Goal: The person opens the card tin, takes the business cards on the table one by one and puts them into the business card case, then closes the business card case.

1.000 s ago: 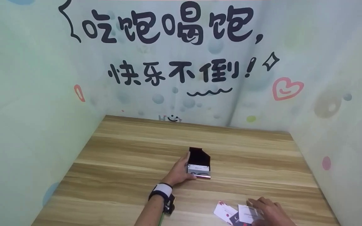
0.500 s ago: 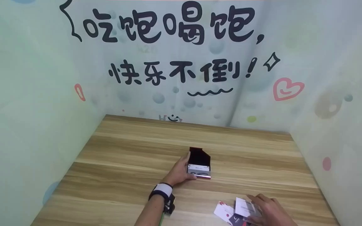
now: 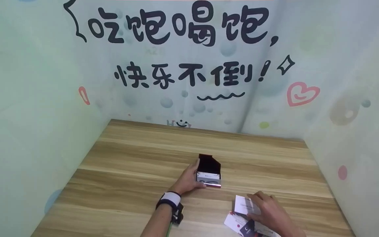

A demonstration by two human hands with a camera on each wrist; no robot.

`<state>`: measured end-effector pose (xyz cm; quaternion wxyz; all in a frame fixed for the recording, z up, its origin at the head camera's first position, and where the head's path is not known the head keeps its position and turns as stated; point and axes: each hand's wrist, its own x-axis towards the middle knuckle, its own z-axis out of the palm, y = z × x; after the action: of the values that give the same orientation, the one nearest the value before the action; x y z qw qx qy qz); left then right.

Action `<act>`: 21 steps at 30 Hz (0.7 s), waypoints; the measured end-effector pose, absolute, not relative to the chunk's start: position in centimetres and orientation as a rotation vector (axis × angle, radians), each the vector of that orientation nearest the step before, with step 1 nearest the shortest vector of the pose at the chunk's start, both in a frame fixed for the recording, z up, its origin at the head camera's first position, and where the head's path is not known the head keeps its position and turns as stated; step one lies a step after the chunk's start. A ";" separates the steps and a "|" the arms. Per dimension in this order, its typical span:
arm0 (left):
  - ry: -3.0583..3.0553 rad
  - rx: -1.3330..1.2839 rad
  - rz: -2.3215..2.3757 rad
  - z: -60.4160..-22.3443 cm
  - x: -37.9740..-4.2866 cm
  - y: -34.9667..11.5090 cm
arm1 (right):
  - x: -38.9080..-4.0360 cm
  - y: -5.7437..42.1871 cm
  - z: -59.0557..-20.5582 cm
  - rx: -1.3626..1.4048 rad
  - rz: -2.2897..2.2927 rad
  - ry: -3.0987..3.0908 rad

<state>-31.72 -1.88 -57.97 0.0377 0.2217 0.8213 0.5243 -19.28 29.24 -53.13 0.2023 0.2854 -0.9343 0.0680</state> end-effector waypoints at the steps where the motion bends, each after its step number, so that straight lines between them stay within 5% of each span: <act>1: 2.506 0.683 1.621 -57.9 -31.7 -1.9 | -19.6 28.9 -53.1 0.798 0.201 -2.596; 21: 2.565 0.663 1.553 -57.5 -31.6 -2.0 | -27.1 24.9 -52.3 0.883 0.249 -2.513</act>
<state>-31.57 -1.98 -57.54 0.0353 0.2156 0.8348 0.5053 -27.09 24.93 -52.27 0.2313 0.3211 -0.9139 0.0906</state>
